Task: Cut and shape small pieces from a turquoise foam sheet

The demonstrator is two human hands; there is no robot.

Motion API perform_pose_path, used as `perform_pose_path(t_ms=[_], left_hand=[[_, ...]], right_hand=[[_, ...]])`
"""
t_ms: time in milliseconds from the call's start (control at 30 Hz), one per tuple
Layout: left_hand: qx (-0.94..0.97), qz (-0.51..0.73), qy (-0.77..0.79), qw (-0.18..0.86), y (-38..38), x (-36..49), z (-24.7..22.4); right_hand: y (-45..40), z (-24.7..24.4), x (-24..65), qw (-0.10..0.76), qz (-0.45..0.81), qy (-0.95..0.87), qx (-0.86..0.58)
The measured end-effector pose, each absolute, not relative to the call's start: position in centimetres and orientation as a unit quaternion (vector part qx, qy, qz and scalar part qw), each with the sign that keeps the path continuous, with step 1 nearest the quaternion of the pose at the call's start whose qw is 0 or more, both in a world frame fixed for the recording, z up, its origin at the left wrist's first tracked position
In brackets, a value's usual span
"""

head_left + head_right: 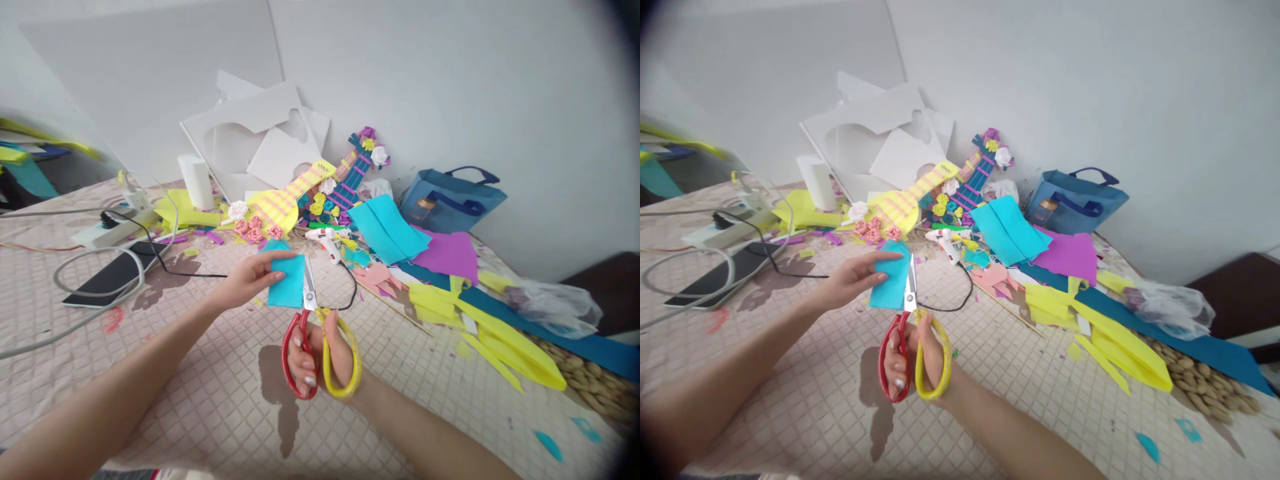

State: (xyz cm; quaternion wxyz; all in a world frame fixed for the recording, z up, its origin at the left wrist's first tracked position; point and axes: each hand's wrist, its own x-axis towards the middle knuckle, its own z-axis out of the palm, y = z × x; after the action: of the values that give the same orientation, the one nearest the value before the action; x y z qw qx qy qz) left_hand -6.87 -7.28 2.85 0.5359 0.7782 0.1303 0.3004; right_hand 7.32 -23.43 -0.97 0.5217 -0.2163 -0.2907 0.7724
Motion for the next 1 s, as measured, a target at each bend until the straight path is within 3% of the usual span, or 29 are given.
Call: perform_pose_path(t_ms=[733, 833, 1000], left_hand=[[0.782, 0.289, 0.133, 0.536, -7.2, -6.9, 2.9], [0.793, 0.289, 0.126, 0.521, -7.1, -7.0, 2.9], [0.843, 0.271, 0.131, 0.446, -7.4, -6.9, 3.0]], right_hand=[[-23.4, -0.3, 7.4, 0.55, 0.755, -0.284, -0.216], [-23.1, 0.0, 7.7, 0.589, 0.713, -0.275, -0.263], [-22.2, -0.3, 8.9, 0.665, 0.538, -0.29, -0.43]])
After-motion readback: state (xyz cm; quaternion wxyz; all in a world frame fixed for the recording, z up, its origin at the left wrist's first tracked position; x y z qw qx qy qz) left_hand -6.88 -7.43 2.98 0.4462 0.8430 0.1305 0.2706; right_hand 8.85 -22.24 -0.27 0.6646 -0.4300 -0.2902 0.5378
